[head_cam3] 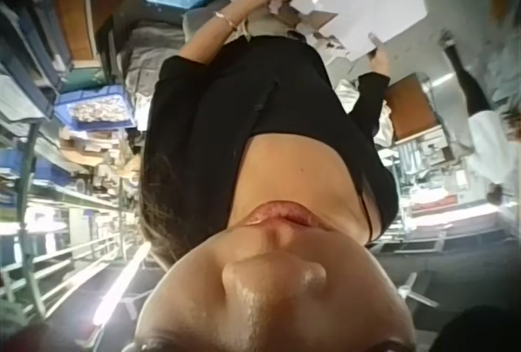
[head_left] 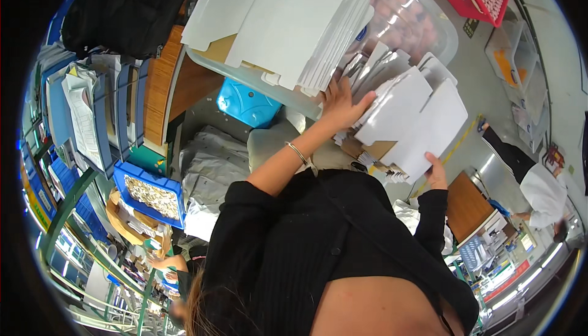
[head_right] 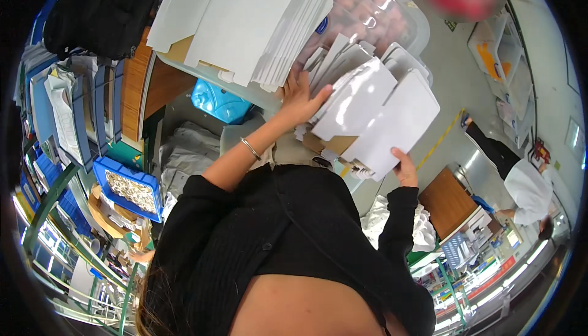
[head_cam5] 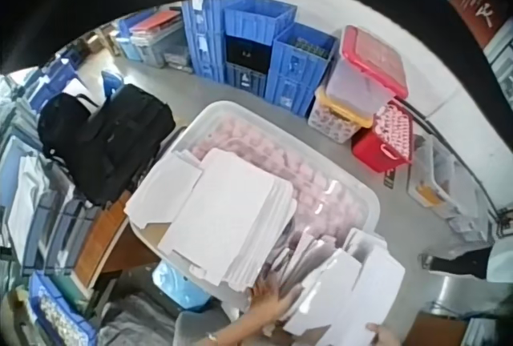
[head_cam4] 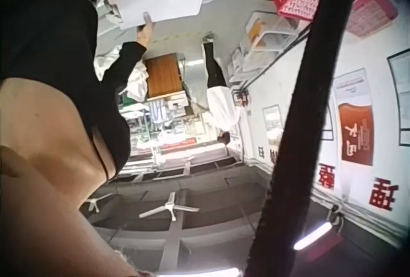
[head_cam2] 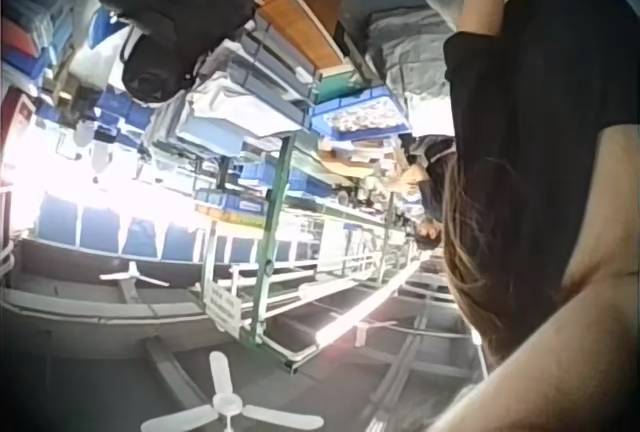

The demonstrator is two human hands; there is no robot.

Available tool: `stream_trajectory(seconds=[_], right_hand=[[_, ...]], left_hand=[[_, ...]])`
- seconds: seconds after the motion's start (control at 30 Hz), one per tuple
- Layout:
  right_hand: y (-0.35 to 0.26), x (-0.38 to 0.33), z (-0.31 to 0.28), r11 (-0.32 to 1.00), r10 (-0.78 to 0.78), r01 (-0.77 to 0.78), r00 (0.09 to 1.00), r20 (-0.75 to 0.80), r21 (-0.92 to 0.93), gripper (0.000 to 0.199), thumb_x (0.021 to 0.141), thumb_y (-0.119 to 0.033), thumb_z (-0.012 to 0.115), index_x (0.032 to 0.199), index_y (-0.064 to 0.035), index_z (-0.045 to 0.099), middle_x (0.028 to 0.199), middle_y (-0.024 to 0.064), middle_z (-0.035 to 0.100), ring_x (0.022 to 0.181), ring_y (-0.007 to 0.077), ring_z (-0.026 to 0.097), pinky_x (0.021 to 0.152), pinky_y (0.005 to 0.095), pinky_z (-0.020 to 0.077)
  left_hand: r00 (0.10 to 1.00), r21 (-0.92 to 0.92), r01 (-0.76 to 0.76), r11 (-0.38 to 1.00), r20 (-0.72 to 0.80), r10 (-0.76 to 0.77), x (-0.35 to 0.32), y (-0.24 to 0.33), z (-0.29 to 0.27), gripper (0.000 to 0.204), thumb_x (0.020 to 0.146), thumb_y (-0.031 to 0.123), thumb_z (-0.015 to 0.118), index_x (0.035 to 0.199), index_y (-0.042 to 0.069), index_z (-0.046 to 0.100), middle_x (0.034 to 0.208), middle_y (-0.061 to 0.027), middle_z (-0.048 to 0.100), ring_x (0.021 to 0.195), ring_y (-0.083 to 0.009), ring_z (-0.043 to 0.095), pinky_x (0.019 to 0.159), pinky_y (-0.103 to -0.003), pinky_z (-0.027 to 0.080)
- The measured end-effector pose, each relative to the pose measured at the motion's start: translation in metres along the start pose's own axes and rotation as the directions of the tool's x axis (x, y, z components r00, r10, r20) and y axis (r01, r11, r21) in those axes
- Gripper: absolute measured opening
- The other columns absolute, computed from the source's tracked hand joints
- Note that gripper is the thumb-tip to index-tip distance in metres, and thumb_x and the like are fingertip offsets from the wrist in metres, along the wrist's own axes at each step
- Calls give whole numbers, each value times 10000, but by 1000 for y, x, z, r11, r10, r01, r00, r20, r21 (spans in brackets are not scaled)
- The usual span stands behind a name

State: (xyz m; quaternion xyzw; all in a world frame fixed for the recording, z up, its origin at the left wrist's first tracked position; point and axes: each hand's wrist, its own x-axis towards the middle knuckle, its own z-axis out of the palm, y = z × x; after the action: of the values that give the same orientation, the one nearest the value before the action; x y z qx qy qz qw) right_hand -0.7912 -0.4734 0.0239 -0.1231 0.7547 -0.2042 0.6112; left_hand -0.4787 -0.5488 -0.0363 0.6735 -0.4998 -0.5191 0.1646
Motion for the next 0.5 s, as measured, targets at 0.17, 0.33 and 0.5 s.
stream_trajectory(seconds=[0.17,0.33,0.5], right_hand=[[10,31,-39,972,30,5,988,149,-234,453,782,-200,609,1170,2,490,1037,135,581,842,209,584,670,285,501],[11,74,-39,998,-62,62,998,5,3,456,832,-252,557,1220,-29,467,1071,132,582,865,200,595,695,306,512],[26,87,-18,879,48,-112,988,148,464,517,875,-379,466,1261,-36,438,1134,150,564,925,225,602,762,338,512]], left_hand=[[998,-216,3,976,-60,-16,2,-11,4,1023,746,685,439,1287,-127,130,1298,-343,215,1199,-489,239,968,-543,226],[978,-241,204,949,93,-186,15,1,-2,1030,732,684,470,1282,-121,139,1310,-337,201,1215,-461,242,989,-526,218],[935,-335,286,898,302,-185,12,-4,-7,1041,704,676,523,1272,-117,157,1298,-335,226,1211,-425,281,995,-483,242]])
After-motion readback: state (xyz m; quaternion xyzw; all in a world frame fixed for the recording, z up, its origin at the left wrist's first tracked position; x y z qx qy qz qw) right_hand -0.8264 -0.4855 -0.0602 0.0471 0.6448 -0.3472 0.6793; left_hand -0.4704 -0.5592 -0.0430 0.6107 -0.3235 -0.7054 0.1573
